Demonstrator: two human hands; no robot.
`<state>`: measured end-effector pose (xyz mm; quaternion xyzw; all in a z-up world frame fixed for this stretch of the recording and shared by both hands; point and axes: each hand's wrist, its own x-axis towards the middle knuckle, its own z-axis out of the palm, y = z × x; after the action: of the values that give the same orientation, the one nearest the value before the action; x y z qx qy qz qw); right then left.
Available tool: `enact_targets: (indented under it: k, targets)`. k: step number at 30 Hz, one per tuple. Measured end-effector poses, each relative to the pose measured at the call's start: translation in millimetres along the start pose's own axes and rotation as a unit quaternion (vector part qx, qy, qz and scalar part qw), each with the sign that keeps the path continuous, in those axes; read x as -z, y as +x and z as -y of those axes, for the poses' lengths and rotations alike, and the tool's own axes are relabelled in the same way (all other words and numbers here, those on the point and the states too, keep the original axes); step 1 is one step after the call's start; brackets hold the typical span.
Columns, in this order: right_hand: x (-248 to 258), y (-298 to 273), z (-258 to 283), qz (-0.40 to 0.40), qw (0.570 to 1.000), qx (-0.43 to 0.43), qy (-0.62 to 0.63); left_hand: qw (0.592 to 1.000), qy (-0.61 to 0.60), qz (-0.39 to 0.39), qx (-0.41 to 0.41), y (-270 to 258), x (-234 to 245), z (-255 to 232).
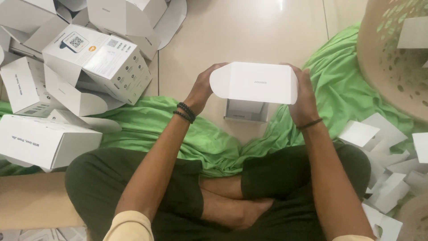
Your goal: The person packages small electronic devices and user manuals into white boxes.
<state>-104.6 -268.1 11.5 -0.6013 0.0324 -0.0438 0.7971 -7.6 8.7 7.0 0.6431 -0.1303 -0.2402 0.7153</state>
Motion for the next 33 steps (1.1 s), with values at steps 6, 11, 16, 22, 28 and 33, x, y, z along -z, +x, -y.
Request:
enact_targets:
  k: [6,11,16,22,28,33]
  targets:
    - [-4.9,-2.4,11.4,0.031,0.999,-0.006,-0.037,0.997,0.018,0.034,0.072,3.5,6.7,-8.0]
    - [-0.9,-2.0,5.5,0.029,1.000,-0.010,-0.007,0.996,0.018,0.049,0.073,5.8,9.1,-8.7]
    - [-1.1,-1.4,4.3,0.014,1.000,-0.009,-0.020,0.997,0.034,0.063,0.031,6.3,11.5,-7.8]
    - [-2.5,-2.5,5.3,0.016,1.000,-0.001,-0.014,0.995,0.056,0.052,0.061,5.5,13.4,-9.8]
    - [-1.2,-3.0,4.7,0.022,0.999,0.008,-0.028,0.994,0.072,0.069,0.052,6.8,12.7,-12.6]
    - [-6.1,-3.9,6.9,0.017,0.995,0.018,-0.101,0.988,0.140,0.037,0.058,2.0,0.5,-19.7]
